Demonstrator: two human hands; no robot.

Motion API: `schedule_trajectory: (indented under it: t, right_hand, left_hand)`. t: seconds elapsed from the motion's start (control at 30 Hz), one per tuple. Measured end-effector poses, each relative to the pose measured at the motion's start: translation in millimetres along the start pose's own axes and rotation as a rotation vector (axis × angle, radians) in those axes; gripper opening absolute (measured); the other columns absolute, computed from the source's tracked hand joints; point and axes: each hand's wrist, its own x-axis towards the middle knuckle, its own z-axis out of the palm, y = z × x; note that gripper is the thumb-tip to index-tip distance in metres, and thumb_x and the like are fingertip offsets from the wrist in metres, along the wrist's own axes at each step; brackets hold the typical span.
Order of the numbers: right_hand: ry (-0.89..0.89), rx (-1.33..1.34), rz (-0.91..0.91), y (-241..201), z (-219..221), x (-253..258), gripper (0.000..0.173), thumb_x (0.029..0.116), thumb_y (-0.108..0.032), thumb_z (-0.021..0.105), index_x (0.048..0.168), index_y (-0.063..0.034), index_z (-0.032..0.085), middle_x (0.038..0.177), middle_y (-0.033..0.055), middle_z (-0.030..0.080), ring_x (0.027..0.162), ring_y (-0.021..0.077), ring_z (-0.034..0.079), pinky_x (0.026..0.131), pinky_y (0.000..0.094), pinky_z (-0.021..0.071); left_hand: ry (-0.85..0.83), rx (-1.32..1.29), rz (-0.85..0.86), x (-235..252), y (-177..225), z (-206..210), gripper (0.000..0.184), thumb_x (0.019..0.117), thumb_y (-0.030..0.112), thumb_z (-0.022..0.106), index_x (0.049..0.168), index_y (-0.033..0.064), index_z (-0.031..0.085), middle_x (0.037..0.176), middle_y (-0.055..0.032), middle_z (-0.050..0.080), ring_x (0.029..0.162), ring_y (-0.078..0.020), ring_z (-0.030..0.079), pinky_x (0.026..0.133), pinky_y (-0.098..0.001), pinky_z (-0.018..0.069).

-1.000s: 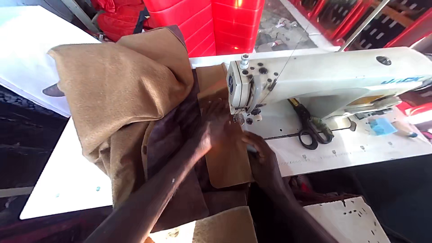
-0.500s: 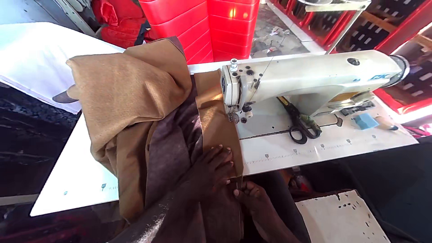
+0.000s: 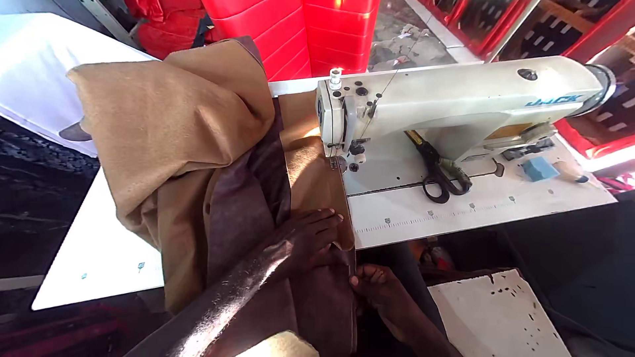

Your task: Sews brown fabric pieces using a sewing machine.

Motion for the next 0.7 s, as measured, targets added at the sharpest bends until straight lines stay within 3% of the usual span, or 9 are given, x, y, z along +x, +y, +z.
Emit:
schedule_trajectory:
  t: [0.07,0.13,0.23,0.33,0.43,0.47,0.53,0.6,0.7]
  right_hand:
    - [-0.010,-0.101,0.002,-3.5,-2.8,0.9,0.016,0.1006,-0.016,0.062,0.096,-0.0017,0.067,0.078,0.0065,0.070,0.065,0.0142,0.068,0.060,0.0320,0.0594]
    - [0.075,-0.434,-0.112,-13.1,-4.1,1.0,0.023,0.1023,-0.024,0.061,0.097,-0.0031,0.069,0.077,0.0035,0.070,0.065,0.0115,0.067,0.061,0.0303,0.0590]
    - [0.364,-1.045,-0.622,-22.5,-12.4,11.5,0.022,0.0998,-0.026,0.063,0.110,-0.0107,0.076,0.090,0.0010,0.071,0.077,0.0096,0.067,0.069,0.0300,0.0592]
    - [0.350,-1.328,-0.930,-33.2,-23.6,27.7,0.025,0.0988,-0.019,0.060,0.119,-0.0210,0.074,0.110,0.0014,0.069,0.094,0.0145,0.066,0.075,0.0309,0.0579]
    - [0.265,-1.413,-0.983,-39.1,-25.7,34.5,0.023,0.1007,-0.021,0.060,0.118,-0.0269,0.075,0.116,0.0005,0.068,0.094,0.0141,0.065,0.074,0.0294,0.0570]
    - [0.245,-1.428,-0.993,-39.7,-27.4,36.5,0.022,0.1005,-0.023,0.060,0.115,-0.0267,0.076,0.116,0.0000,0.068,0.095,0.0141,0.065,0.075,0.0295,0.0563]
    - [0.172,-1.437,-0.980,-41.2,-33.0,38.5,0.020,0.1010,-0.026,0.060,0.111,-0.0269,0.078,0.120,-0.0031,0.069,0.106,0.0143,0.063,0.084,0.0318,0.0556]
    - [0.069,-1.450,-0.953,-43.6,-40.7,39.9,0.022,0.1029,-0.028,0.058,0.115,-0.0263,0.076,0.127,-0.0052,0.068,0.122,0.0152,0.059,0.095,0.0361,0.0522]
    - [0.048,-1.478,-1.015,-41.2,-45.2,44.9,0.024,0.1016,-0.023,0.056,0.116,-0.0252,0.074,0.126,-0.0051,0.069,0.125,0.0161,0.058,0.096,0.0385,0.0493]
  left_hand:
    - [-0.007,-0.020,0.005,-4.0,-2.2,2.5,0.026,0.1048,0.023,0.050,0.105,0.0108,0.073,0.143,-0.0022,0.062,0.141,-0.0200,0.051,0.117,-0.0396,0.0424]
    - [0.027,-0.022,0.023,-4.4,-4.5,3.6,0.026,0.1036,0.023,0.049,0.103,0.0128,0.073,0.139,-0.0007,0.065,0.140,-0.0196,0.052,0.117,-0.0387,0.0422]
    - [0.030,-0.035,0.031,-5.8,-5.1,4.1,0.027,0.1038,0.025,0.050,0.108,0.0139,0.074,0.140,0.0008,0.064,0.142,-0.0201,0.050,0.118,-0.0399,0.0406]
    - [0.018,-0.090,0.042,-4.9,-5.9,2.7,0.025,0.1024,0.025,0.050,0.100,0.0133,0.071,0.139,0.0001,0.064,0.143,-0.0211,0.047,0.120,-0.0411,0.0390]
    - [0.029,-0.123,0.022,-5.5,-5.1,3.8,0.026,0.1039,0.025,0.049,0.108,0.0193,0.074,0.137,0.0036,0.065,0.143,-0.0181,0.047,0.121,-0.0397,0.0377]
    - [0.026,-0.123,0.023,-5.6,-4.6,4.0,0.026,0.1033,0.024,0.049,0.105,0.0182,0.075,0.137,0.0027,0.066,0.143,-0.0187,0.048,0.121,-0.0408,0.0377]
    - [0.008,-0.134,0.020,-6.7,-4.7,4.9,0.028,0.1033,0.026,0.049,0.097,0.0155,0.074,0.137,0.0011,0.066,0.143,-0.0199,0.047,0.121,-0.0430,0.0371]
    - [-0.004,-0.181,-0.029,-5.1,-4.0,2.1,0.031,0.1037,0.033,0.049,0.097,0.0167,0.075,0.136,0.0020,0.065,0.142,-0.0179,0.047,0.120,-0.0442,0.0373]
    - [0.059,-0.253,-0.197,-0.2,-2.0,1.8,0.045,0.1038,0.056,0.047,0.128,0.0255,0.071,0.144,0.0046,0.058,0.139,-0.0147,0.046,0.117,-0.0486,0.0341]
